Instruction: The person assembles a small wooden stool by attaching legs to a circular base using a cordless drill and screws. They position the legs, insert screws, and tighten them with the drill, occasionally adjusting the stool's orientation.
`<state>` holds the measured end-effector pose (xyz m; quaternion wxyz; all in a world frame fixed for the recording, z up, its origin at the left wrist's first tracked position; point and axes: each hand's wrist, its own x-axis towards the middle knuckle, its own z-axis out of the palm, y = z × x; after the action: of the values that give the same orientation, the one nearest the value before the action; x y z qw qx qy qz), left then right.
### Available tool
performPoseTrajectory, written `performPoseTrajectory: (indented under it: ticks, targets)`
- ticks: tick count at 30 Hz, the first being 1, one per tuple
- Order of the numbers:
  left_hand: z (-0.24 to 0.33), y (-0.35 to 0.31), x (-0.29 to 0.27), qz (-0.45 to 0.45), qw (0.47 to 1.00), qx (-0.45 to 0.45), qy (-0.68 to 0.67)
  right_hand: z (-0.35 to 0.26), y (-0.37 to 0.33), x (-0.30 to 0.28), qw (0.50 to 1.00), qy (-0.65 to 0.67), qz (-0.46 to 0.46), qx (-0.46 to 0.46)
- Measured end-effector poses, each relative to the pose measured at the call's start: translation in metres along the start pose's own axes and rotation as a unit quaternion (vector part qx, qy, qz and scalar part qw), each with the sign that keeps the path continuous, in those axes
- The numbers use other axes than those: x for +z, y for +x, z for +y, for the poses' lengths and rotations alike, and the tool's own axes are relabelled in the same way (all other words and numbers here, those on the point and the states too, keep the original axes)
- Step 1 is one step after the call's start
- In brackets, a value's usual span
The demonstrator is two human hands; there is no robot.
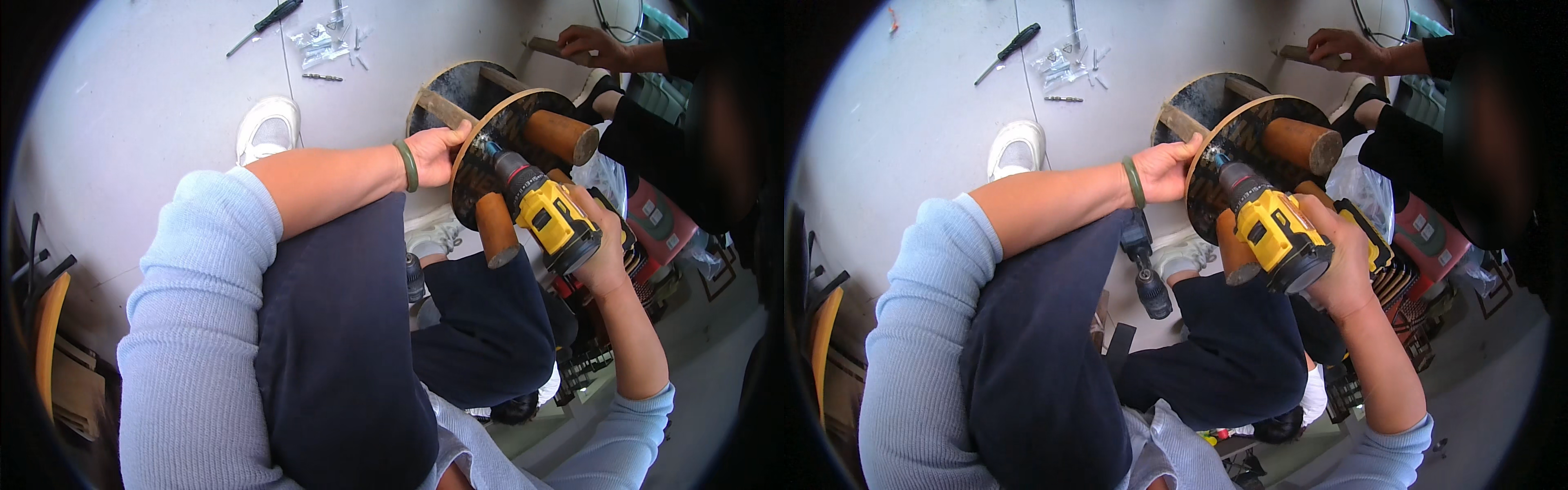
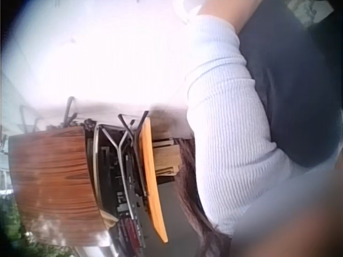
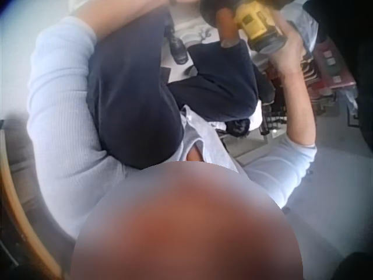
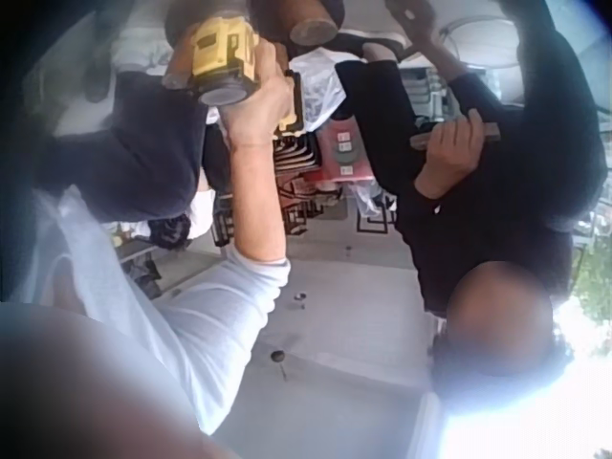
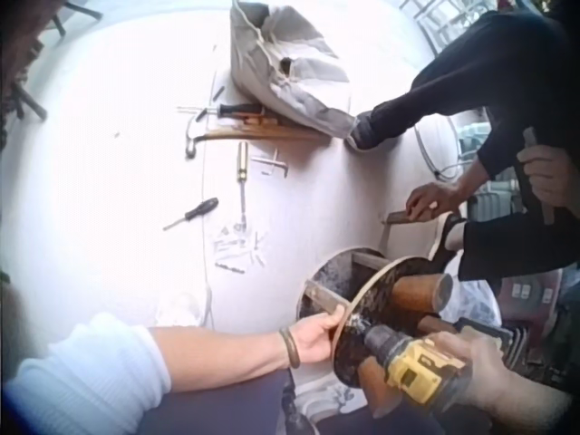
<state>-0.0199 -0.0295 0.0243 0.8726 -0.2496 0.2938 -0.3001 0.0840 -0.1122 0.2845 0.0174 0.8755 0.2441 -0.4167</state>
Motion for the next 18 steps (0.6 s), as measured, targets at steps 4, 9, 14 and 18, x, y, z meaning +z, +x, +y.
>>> performPoseTrajectory:
  ticks: [4, 9, 14, 18]
  targets:
    - [-0.0002, 0.0005, -0.0006, -0.004, 1.000, 0.002, -0.004, 0.0002, -0.0008, 0.0010, 1.000, 0.000, -0.002, 0.015]
    - [-0.0010, -0.0012, 0.0015, -0.002, 1.000, 0.004, -0.009, 0.0029, -0.0006, 0.0030, 1.000, -0.018, 0.004, -0.005]
    - [-0.0005, -0.0025, 0.0027, 0.007, 1.000, 0.004, -0.002, -0.0009, 0.0007, 0.0014, 1.000, -0.013, 0.002, 0.005]
    - [-0.0009, -0.0024, 0.0020, 0.008, 1.000, 0.007, 0.000, -0.0062, 0.0046, -0.0049, 0.998, -0.060, -0.003, -0.027]
